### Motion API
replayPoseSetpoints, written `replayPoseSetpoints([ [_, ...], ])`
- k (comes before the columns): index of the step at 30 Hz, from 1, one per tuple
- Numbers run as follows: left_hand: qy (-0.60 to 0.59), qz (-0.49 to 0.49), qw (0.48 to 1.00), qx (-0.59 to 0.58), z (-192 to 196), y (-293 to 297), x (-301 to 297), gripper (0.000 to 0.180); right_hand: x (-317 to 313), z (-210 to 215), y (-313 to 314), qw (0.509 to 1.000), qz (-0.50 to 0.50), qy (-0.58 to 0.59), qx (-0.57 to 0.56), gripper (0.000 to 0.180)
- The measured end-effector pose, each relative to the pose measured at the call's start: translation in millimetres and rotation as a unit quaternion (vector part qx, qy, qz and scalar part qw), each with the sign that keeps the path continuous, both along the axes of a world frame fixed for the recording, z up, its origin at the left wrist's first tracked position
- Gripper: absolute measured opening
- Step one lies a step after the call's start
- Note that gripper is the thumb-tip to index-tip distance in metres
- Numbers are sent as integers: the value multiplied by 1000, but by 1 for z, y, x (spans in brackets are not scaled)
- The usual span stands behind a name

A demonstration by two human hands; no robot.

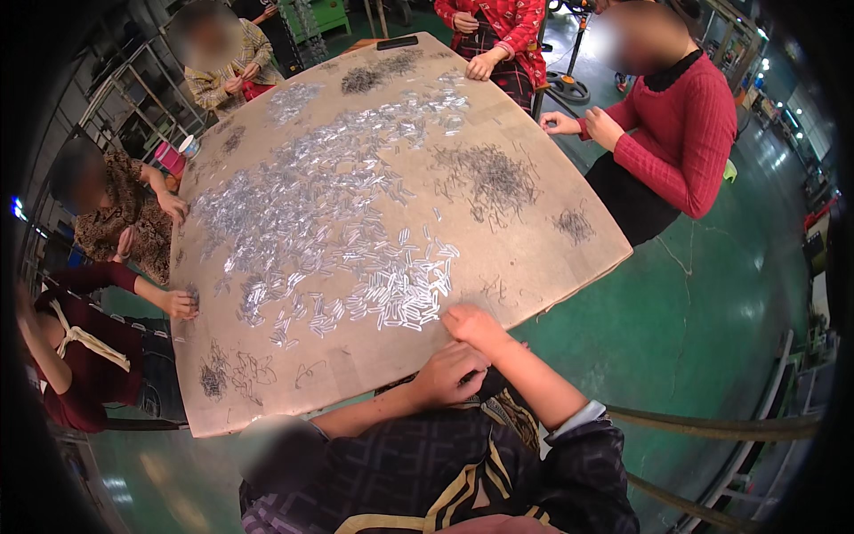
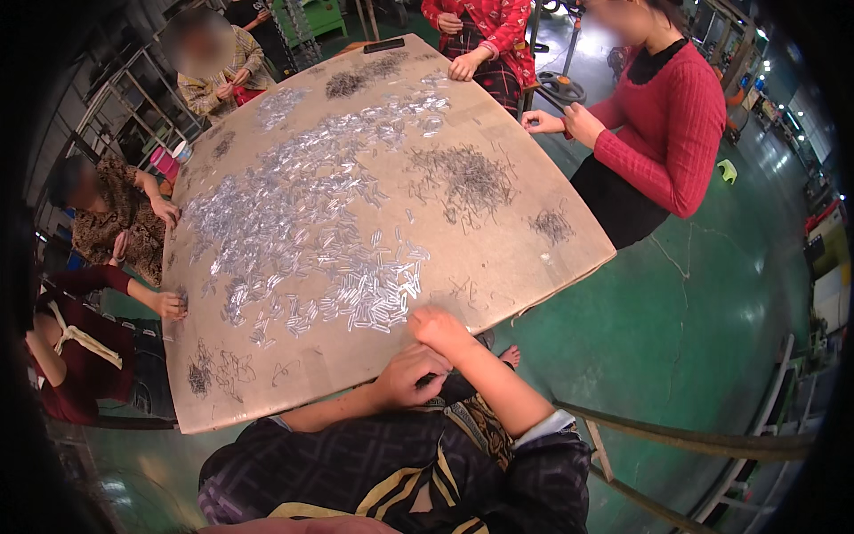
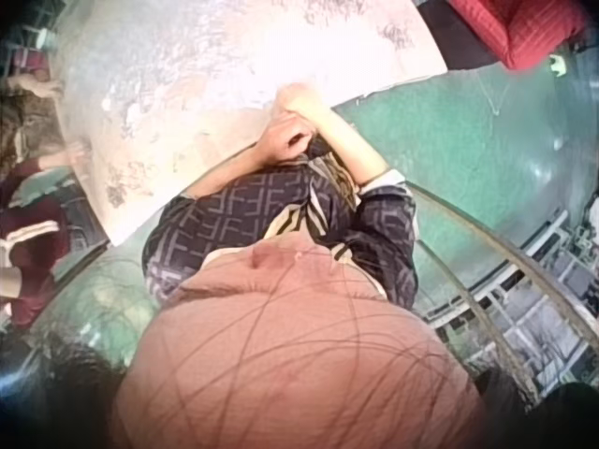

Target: The person repeatedly picks small metallic components from a large board and assembles them with a dark flexible piece by hand. They place the assembled units onto a nearby metal rack while coworkers perform similar actions at the same table.

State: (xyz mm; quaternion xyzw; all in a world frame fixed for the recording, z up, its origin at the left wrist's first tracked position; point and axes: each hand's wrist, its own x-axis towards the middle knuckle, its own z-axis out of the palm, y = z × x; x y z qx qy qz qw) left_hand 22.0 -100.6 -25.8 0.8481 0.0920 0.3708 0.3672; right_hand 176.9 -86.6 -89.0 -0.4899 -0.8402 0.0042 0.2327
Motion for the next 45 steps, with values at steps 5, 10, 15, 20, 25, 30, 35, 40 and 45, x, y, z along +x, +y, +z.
replayPoseSetpoints([
  [5,35,25,998,-40,-6,0,-1,19,10,35,-21,886,-144,398,-188,10],
  [10,22,55,996,-72,-9,1,4,16,31,52,-65,741,-167,592,-270,14],
  [15,23,67,994,-89,0,1,11,16,33,79,-89,842,-170,468,-210,13],
  [20,52,57,992,-101,-9,1,9,13,28,81,-96,864,-162,442,-176,13],
  [25,62,55,992,-99,-8,1,10,14,23,88,-99,886,-173,411,-123,13],
  [30,77,48,991,-103,-10,-1,11,14,22,82,-104,904,-167,386,-75,14],
  [35,87,8,990,-112,-8,8,9,11,25,75,-110,912,-164,370,-65,12],
  [40,161,127,979,22,-23,58,14,12,28,67,-114,918,-186,348,-48,11],
  [45,236,192,931,200,-42,93,41,9,26,64,-113,913,-189,356,-58,10],
])
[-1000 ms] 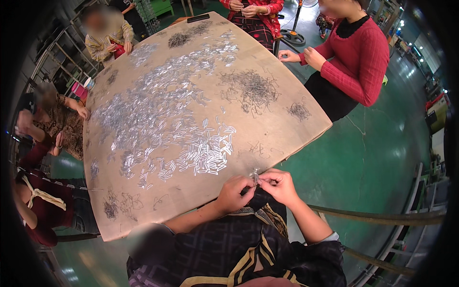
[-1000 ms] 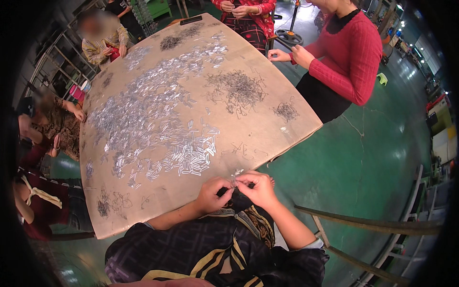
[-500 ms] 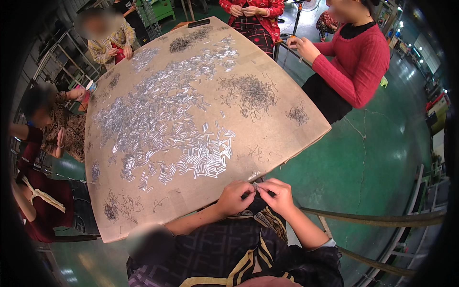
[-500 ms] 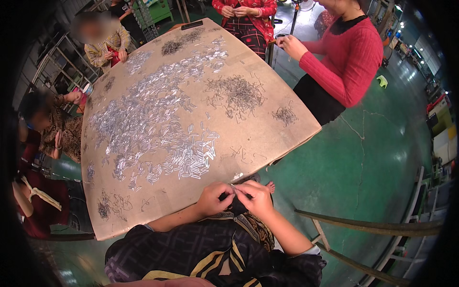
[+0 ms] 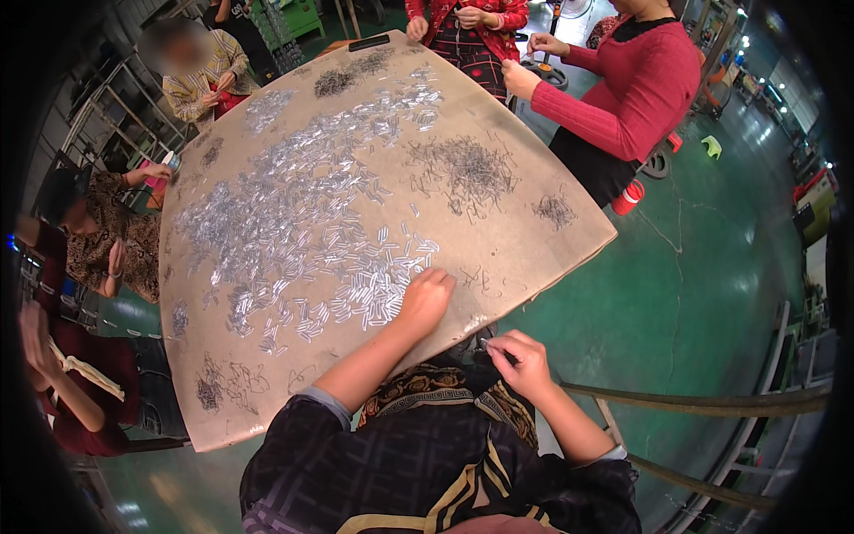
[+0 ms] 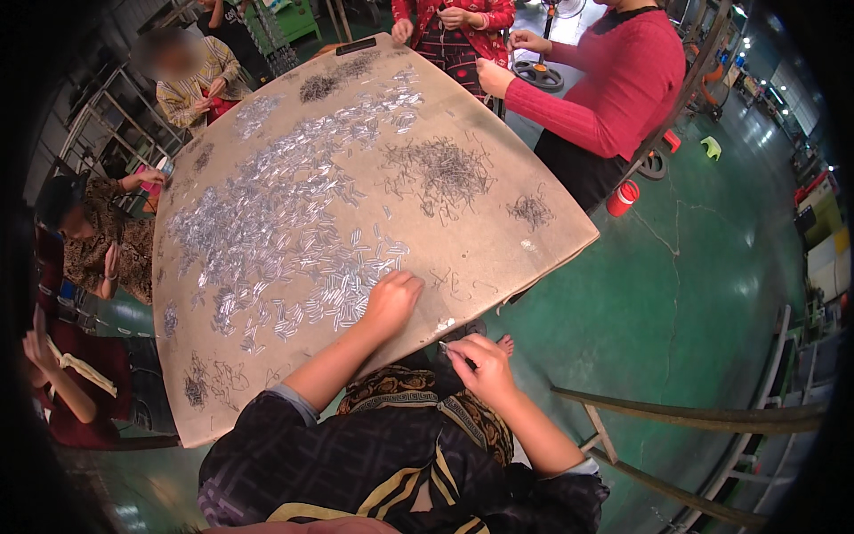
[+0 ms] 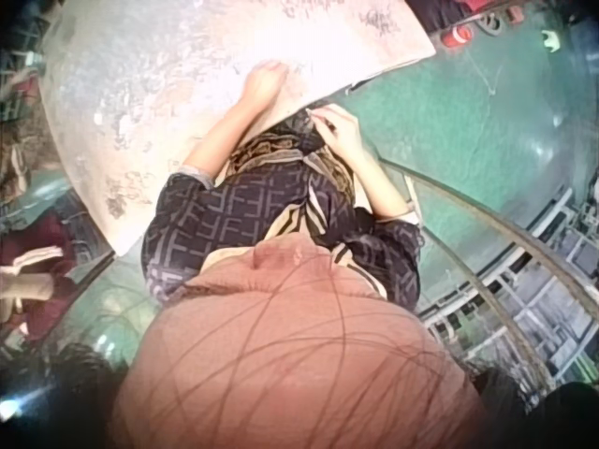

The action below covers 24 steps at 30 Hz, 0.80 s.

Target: The person repeatedly picks small metallic components from a large board and assembles them with a dark flexible piece by hand. They place the assembled units onto a nearby metal rack while coworkers perform similar actions at the same table.

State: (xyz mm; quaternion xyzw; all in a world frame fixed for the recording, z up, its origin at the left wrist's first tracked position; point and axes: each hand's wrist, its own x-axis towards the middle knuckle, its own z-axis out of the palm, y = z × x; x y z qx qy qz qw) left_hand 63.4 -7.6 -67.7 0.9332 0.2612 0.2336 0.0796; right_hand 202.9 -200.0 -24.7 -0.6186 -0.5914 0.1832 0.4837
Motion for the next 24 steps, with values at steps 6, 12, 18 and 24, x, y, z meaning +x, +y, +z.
replayPoseSetpoints([
  [6,162,1,983,82,3,0,30,10,-1,-3,1,1000,0,-7,4,10],
  [12,152,7,985,78,3,8,36,10,-2,1,3,1000,-15,14,-11,9],
  [18,23,6,952,-305,42,5,13,4,-1,-4,2,999,-30,33,-25,10],
  [24,-200,-96,703,-676,42,-50,-24,7,-4,-2,5,999,-15,43,-26,11],
])
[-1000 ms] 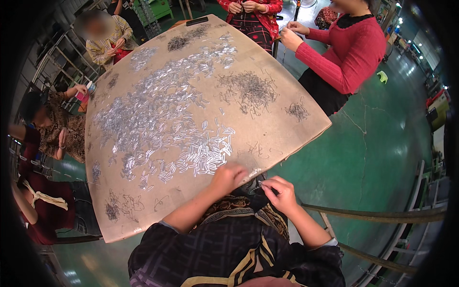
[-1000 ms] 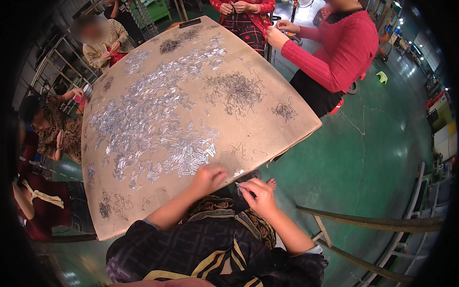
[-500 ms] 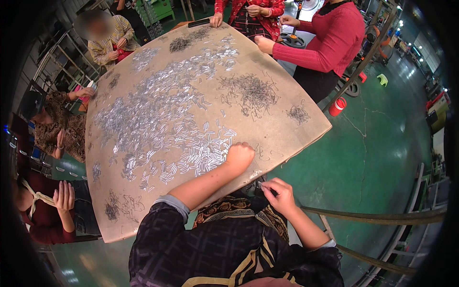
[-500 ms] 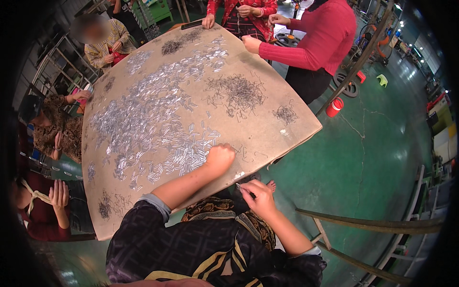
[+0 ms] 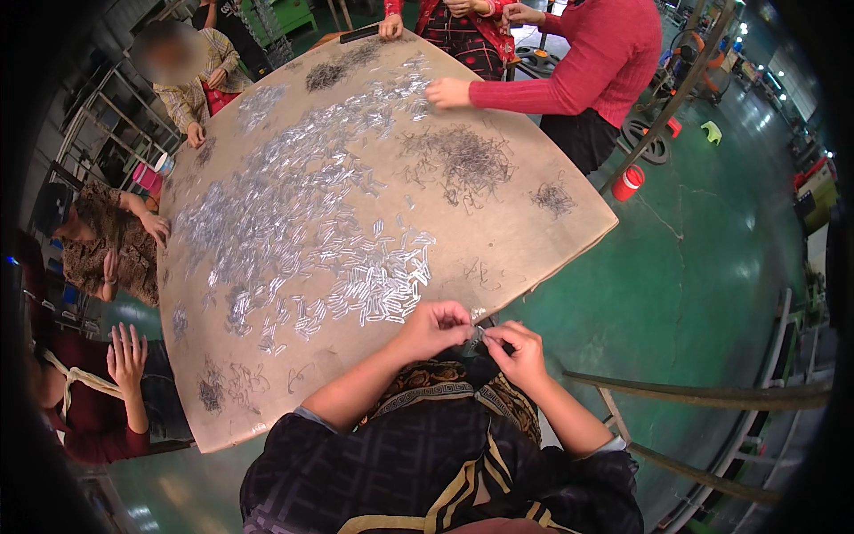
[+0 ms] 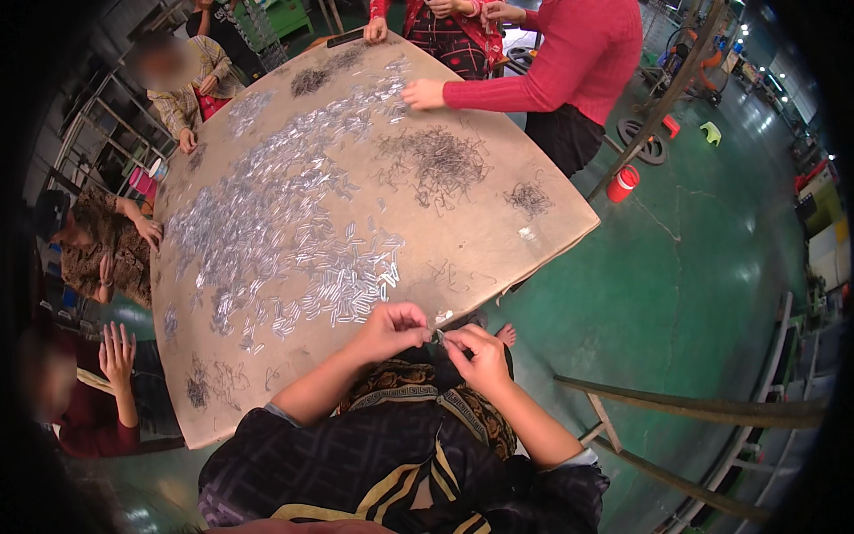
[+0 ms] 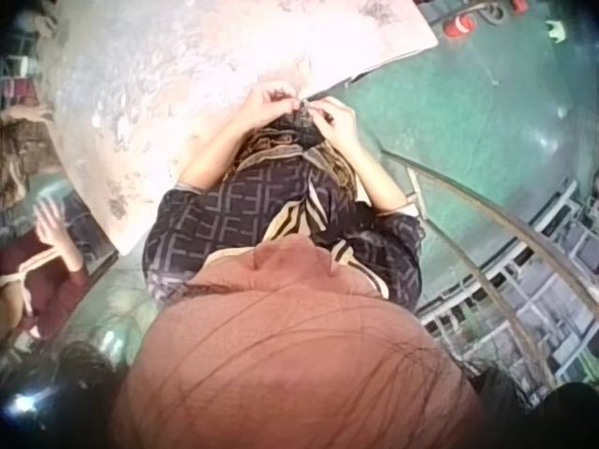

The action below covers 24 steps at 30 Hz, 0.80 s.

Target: The person repeatedly picks small metallic components from a large board and assembles them with a dark flexible piece by hand. They place the assembled units onto a nearby metal rack while coworkers perform similar actions at the same table.

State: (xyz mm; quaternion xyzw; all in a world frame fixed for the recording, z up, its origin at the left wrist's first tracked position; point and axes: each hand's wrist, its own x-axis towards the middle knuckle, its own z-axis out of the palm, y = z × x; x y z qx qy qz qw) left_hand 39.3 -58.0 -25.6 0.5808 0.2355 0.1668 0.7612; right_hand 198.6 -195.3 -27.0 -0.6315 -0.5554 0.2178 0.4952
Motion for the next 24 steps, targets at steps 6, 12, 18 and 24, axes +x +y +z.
replayPoseSetpoints([
  [6,-45,100,994,9,-13,-32,-6,5,-5,1,3,1000,10,-13,6,11],
  [12,-77,147,979,119,-25,-36,-3,5,-7,-2,3,999,23,-33,31,11],
  [18,-93,119,967,203,-15,-34,-8,6,-9,1,2,999,29,-30,13,10],
  [24,-76,98,968,220,-17,-33,-14,7,-15,2,2,999,34,-21,17,11],
])
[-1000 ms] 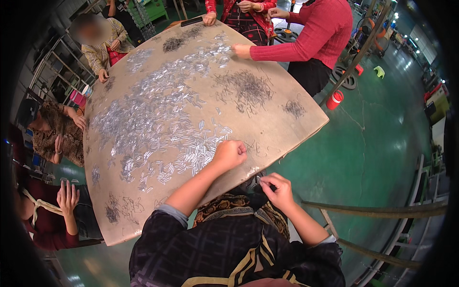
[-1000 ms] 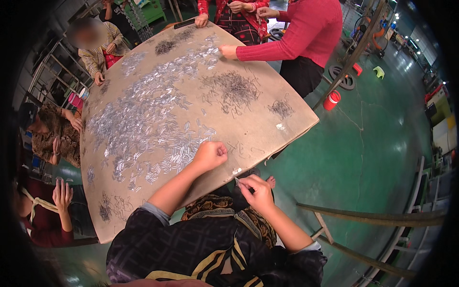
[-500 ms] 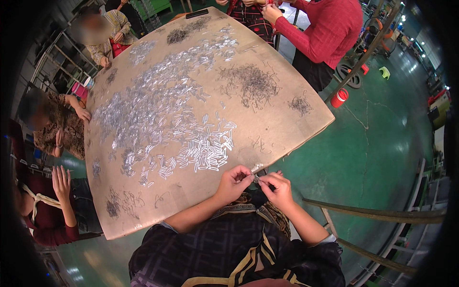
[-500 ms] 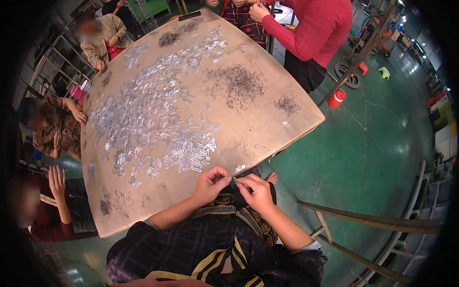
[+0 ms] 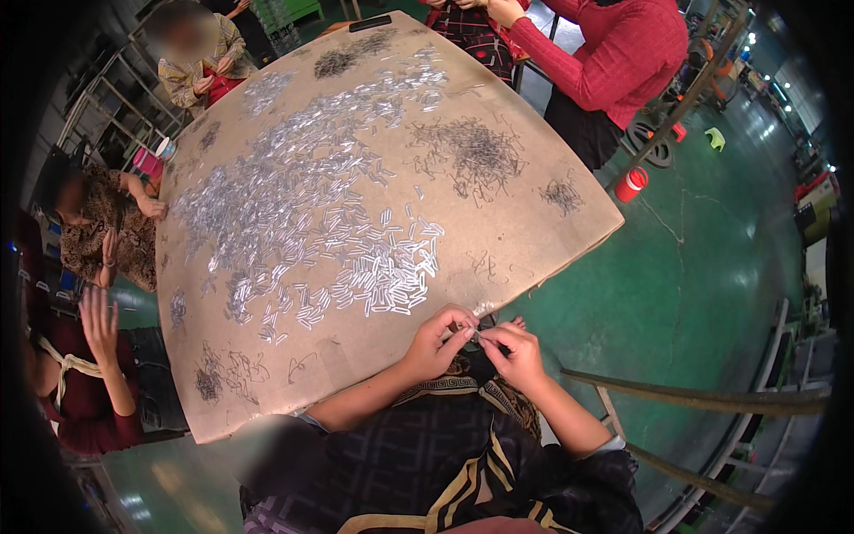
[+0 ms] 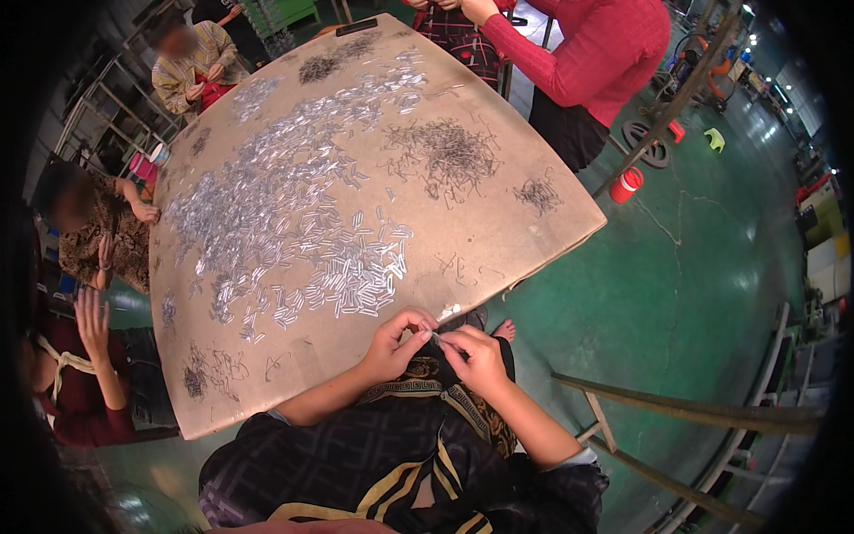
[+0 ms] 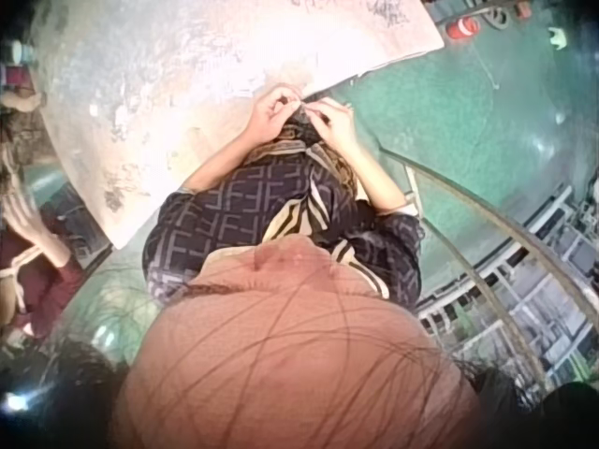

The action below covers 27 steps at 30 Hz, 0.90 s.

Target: The person repeatedly picks small metallic components from a large board and assembles them with a dark flexible piece by hand. They place the assembled units onto a nearby metal rack while coworkers perform similar actions at the same table.

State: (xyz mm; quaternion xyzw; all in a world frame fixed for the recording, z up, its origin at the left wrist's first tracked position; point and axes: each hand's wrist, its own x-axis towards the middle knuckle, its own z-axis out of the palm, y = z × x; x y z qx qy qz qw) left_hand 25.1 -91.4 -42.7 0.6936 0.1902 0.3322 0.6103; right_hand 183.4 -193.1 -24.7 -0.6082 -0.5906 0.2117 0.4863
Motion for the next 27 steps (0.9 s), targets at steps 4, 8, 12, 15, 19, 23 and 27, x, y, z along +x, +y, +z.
replayPoseSetpoints([
  [4,26,-5,1000,-14,8,-3,-5,6,-5,-2,-1,1000,6,6,-4,12],
  [8,25,13,995,93,11,-4,-8,7,-4,-1,0,999,10,-35,10,11],
  [12,34,19,975,220,18,-3,-9,12,0,-10,-2,1000,10,-15,16,10],
  [15,33,21,962,270,20,-3,-10,15,3,-6,-2,999,-6,35,2,11],
  [19,21,18,946,324,22,-5,-12,15,11,-9,4,998,-61,23,-9,15],
  [23,25,7,937,349,24,-5,-14,16,15,-11,28,997,-65,-22,-30,14],
  [27,25,1,934,357,22,-10,-13,18,12,-17,70,989,-49,-119,-67,17],
])
